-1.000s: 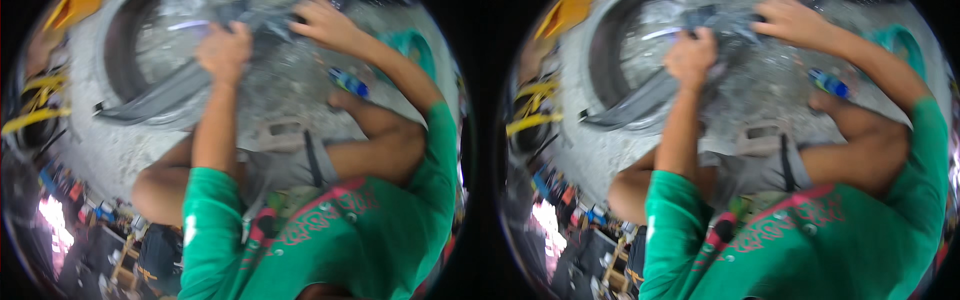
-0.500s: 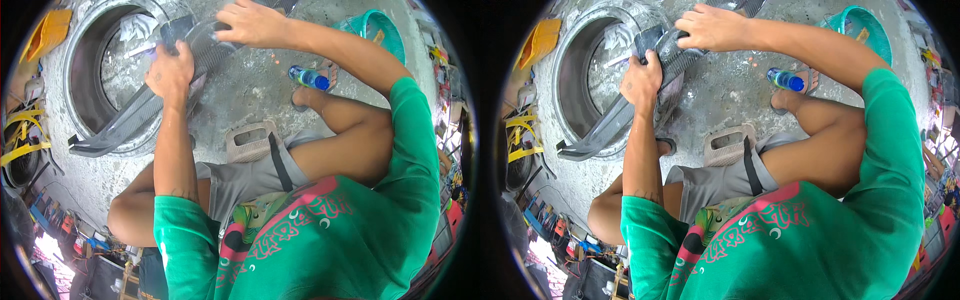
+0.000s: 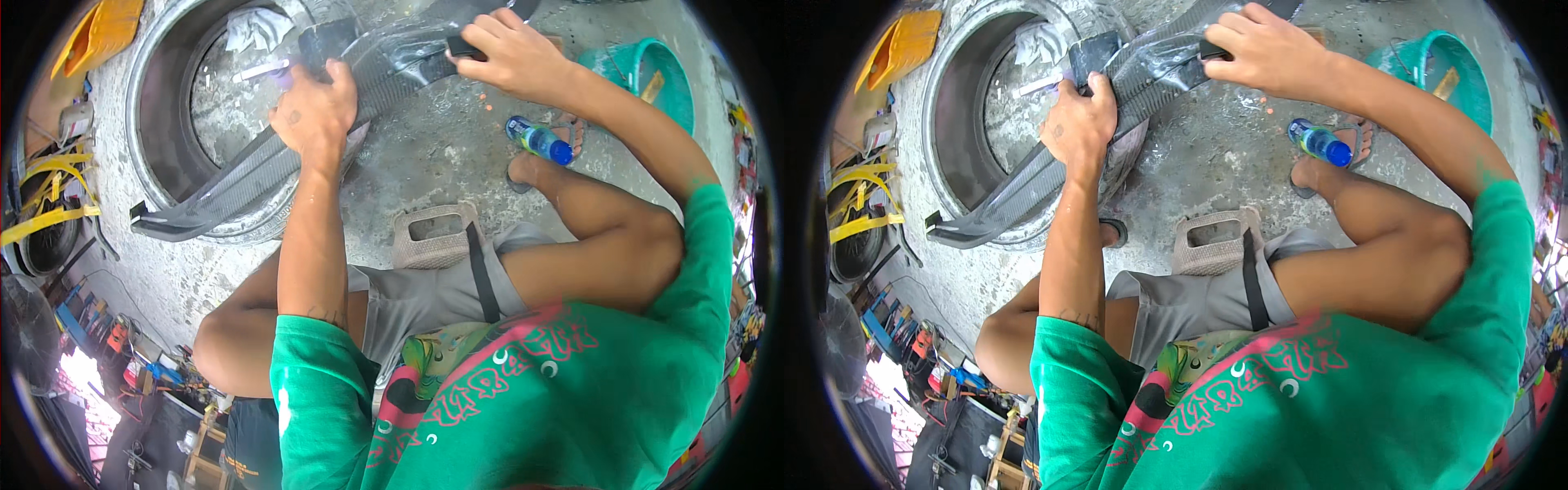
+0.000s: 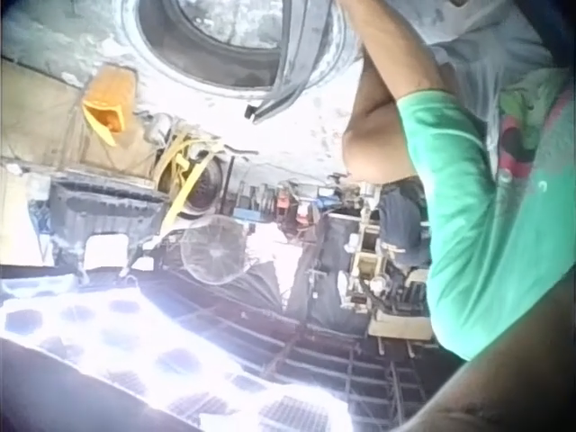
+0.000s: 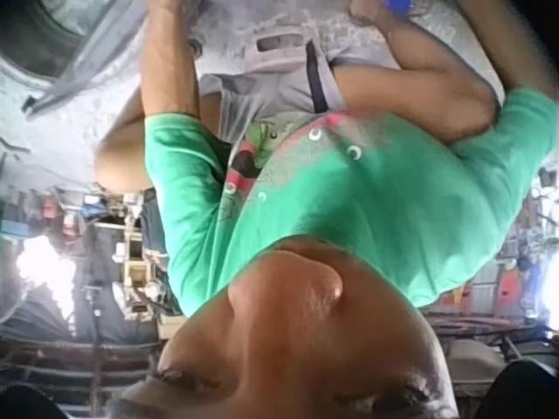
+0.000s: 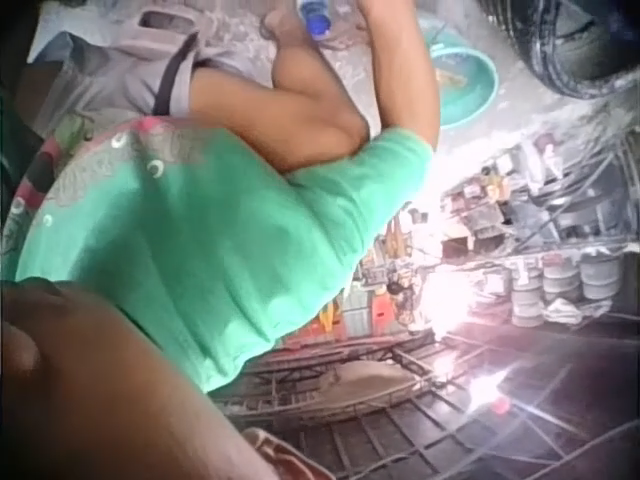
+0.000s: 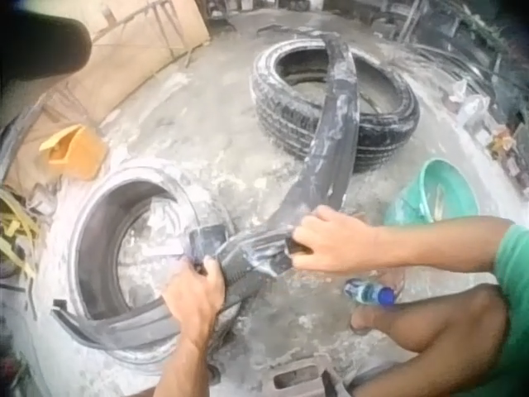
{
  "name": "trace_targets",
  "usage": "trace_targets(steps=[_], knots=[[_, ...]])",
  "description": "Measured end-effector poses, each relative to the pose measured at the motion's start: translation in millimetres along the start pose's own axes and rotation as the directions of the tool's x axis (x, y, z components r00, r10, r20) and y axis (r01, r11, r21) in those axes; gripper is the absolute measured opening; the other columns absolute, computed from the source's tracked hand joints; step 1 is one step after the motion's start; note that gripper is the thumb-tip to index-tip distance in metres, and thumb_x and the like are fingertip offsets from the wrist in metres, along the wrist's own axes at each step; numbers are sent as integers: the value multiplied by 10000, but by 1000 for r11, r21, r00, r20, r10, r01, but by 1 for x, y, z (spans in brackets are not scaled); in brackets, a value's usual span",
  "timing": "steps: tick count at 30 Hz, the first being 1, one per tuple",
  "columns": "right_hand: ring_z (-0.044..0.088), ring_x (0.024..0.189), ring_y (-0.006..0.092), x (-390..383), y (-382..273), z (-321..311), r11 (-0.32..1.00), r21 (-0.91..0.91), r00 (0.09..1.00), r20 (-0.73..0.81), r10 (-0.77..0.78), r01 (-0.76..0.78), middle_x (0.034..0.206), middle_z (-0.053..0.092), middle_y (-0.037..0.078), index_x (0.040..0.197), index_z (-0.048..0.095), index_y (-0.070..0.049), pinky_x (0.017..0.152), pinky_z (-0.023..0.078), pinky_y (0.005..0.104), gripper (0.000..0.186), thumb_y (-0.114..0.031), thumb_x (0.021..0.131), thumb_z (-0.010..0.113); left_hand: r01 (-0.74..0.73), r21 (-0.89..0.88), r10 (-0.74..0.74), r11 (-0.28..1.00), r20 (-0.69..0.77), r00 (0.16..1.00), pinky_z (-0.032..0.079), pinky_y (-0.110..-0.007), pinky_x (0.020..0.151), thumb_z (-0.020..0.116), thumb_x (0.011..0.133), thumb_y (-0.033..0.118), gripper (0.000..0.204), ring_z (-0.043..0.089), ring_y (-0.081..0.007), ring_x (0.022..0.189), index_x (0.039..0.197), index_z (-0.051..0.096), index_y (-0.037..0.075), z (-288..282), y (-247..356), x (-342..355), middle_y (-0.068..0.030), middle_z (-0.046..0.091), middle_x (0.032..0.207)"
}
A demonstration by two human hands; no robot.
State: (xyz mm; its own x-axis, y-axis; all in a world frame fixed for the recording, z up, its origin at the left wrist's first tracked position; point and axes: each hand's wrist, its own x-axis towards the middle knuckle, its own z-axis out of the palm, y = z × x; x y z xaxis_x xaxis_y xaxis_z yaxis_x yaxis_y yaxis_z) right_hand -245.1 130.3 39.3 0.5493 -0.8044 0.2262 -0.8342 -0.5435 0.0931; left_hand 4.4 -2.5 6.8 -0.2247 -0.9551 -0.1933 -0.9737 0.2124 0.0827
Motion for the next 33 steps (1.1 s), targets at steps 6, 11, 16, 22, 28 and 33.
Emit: trace_targets(steps=[6, 11, 16, 22, 28, 33], knots=[[573, 1043, 231, 47, -25, 44, 990, 89, 990, 76, -116, 109, 1092, 578, 78, 995, 607, -150, 852, 445, 363, 321, -192, 693, 705, -24, -58, 20, 998, -77, 997, 454, -481, 979, 479, 915, 517, 635, 711, -413, 976, 1292, 632, 30, 8, -10, 0, -251, 744, 988], [583, 1054, 225, -5, 2, 23, 997, 66, 999, 12, -29, 29, 1062, 578, 52, 959, 645, -162, 861, 447, 380, 186, -213, 780, 646, -7, -59, 5, 998, -39, 999, 435, -464, 997, 478, 918, 518, 640, 709, -417, 980, 1267, 637, 7, 3, 2, 5, -259, 743, 945], [569, 1072, 272, 39, -25, 40, 988, 145, 980, 177, -86, 60, 1123, 562, 81, 1067, 664, -158, 885, 443, 385, 325, -189, 746, 697, -3, -22, 2, 1000, -29, 1000, 434, -450, 1005, 483, 917, 515, 643, 714, -397, 996, 1306, 627, 24, 5, -2, 1, -254, 745, 966], [616, 1044, 230, -10, 6, 16, 994, 105, 999, 26, 23, -26, 1145, 637, 96, 982, 679, -118, 869, 484, 362, 144, -118, 845, 632, -15, -67, 12, 998, -35, 999, 435, -461, 1007, 473, 913, 511, 638, 710, -417, 986, 1297, 629, 26, 2, -1, 1, -258, 743, 964], [553, 851, 242, 48, -19, 31, 980, 166, 994, 11, -113, 109, 877, 539, 69, 859, 587, -147, 740, 427, 381, 90, -227, 824, 608, 6, -39, -6, 999, 12, 1000, 419, -469, 1027, 461, 919, 508, 664, 713, -400, 1002, 1348, 601, 21, 5, -3, -1, -253, 747, 977], [562, 854, 250, 7, 28, -3, 992, 122, 996, 85, 9, -20, 901, 563, 88, 876, 607, -113, 728, 431, 398, 96, -209, 872, 618, 4, -22, -4, 1000, -22, 1000, 421, -460, 1036, 456, 908, 532, 679, 708, -413, 1023, 1365, 601, 51, 2, 4, 4, -255, 745, 995]])
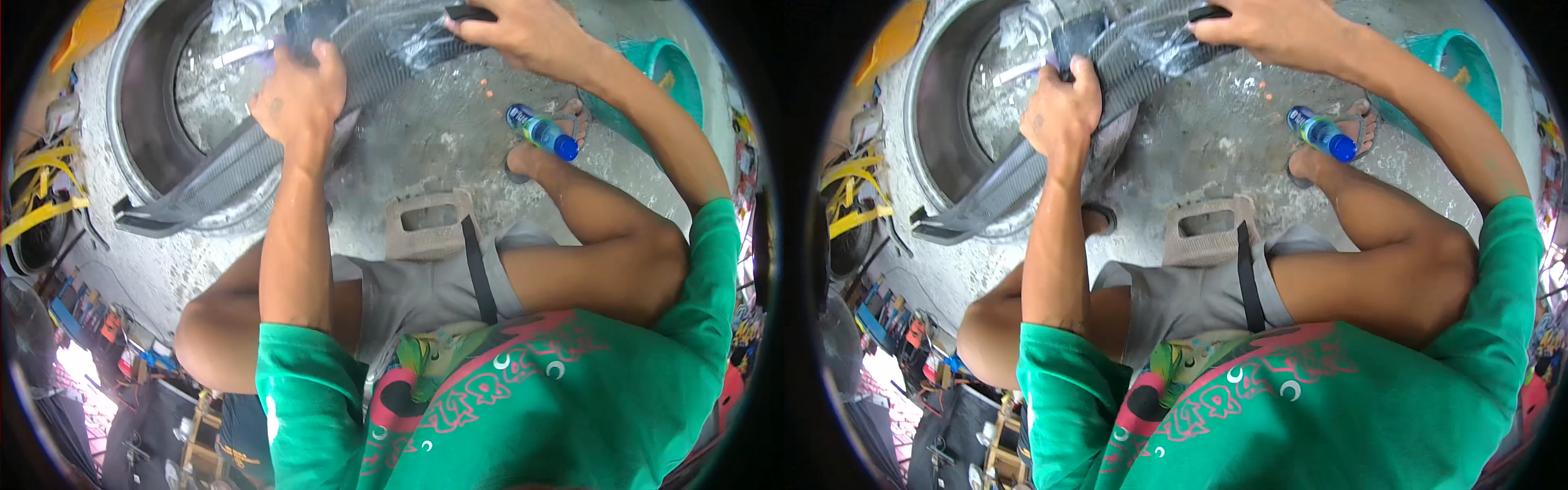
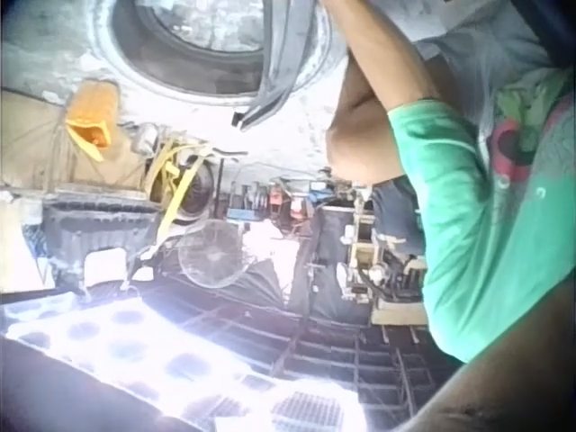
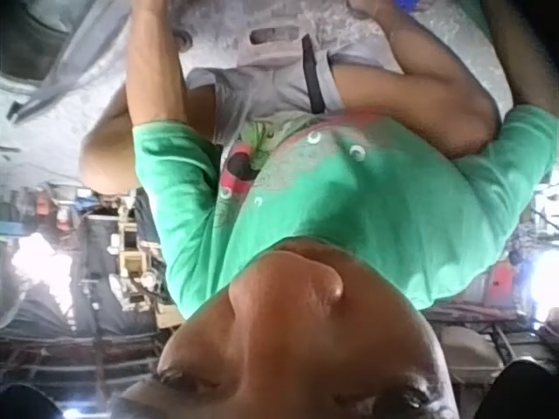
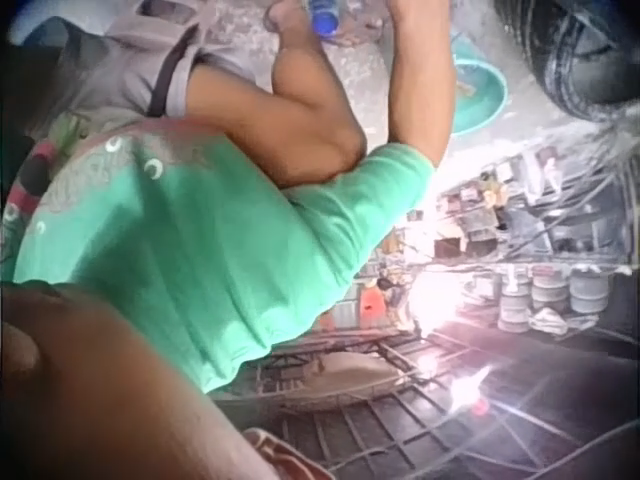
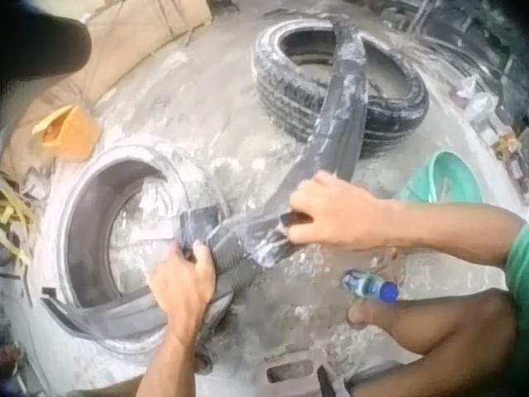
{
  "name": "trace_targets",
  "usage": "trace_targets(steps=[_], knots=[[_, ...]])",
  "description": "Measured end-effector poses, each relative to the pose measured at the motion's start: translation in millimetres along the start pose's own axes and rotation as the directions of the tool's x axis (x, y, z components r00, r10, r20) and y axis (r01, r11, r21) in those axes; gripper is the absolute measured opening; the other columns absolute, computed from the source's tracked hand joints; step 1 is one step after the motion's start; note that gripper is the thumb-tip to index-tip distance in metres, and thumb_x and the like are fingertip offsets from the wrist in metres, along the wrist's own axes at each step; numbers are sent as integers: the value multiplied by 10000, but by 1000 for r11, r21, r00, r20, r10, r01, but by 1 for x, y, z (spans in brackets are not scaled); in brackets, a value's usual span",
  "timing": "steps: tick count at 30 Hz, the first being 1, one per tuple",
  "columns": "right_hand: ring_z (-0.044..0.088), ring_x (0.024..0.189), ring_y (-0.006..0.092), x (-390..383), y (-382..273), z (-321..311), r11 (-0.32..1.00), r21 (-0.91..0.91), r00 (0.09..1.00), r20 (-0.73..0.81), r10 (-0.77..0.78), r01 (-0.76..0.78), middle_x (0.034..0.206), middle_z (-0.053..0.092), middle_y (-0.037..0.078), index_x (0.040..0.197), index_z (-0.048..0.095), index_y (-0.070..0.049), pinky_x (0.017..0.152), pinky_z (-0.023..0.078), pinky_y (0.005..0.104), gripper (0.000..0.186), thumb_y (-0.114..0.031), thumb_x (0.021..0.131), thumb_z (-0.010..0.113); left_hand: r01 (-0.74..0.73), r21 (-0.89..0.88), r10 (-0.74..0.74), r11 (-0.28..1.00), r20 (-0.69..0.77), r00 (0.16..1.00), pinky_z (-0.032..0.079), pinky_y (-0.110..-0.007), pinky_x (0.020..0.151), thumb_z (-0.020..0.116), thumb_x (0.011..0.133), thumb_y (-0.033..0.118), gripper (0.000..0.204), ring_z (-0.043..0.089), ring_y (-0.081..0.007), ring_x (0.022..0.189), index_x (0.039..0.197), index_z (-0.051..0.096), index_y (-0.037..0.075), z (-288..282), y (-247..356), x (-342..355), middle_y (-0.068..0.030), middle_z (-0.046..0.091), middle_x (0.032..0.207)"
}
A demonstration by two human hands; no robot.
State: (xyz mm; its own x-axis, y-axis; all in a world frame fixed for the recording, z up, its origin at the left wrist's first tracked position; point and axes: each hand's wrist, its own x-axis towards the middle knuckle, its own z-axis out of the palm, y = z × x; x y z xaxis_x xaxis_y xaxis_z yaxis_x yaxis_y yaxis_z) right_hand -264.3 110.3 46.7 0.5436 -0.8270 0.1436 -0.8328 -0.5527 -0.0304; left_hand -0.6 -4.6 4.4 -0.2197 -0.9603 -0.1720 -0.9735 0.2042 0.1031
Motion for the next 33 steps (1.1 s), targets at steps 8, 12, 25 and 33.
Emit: trace_targets(steps=[8, 12, 25, 33], knots=[[574, 888, 269, 48, -16, 35, 981, 175, 983, -173, -53, 84, 913, 564, 109, 932, 626, -109, 784, 445, 410, 126, -192, 837, 630, 27, 23, -27, 999, 26, 999, 485, -488, 988, 446, 913, 569, 679, 684, -433, 1086, 1262, 669, 31, 7, -17, -1, -289, 714, 1112], [569, 892, 277, 2, -4, 11, 998, 26, 996, -62, 59, -57, 951, 584, 117, 969, 646, -116, 770, 412, 428, 164, -206, 832, 649, -25, 75, 23, 997, 23, 999, 473, -459, 974, 457, 915, 544, 689, 722, -410, 989, 1381, 594, 56, -3, 7, 1, -242, 750, 1016], [644, 790, 336, 46, 8, 18, 940, 329, 996, 52, 78, -90, 841, 641, 174, 829, 654, -73, 701, 489, 503, 92, -164, 829, 665, 22, 17, -22, 1000, 2, 1000, 475, -458, 996, 458, 910, 534, 678, 703, -425, 1048, 1325, 629, 26, 0, -1, 2, -283, 727, 1079], [609, 930, 303, -13, 33, -19, 934, 298, 872, -382, 307, -199, 971, 619, 105, 928, 694, -143, 812, 476, 435, 105, -198, 849, 651, 64, -9, -65, 998, -40, 997, 496, -500, 948, 477, 925, 613, 680, 683, -453, 1056, 1157, 711, 18, -1, -18, -5, -294, 721, 1058]])
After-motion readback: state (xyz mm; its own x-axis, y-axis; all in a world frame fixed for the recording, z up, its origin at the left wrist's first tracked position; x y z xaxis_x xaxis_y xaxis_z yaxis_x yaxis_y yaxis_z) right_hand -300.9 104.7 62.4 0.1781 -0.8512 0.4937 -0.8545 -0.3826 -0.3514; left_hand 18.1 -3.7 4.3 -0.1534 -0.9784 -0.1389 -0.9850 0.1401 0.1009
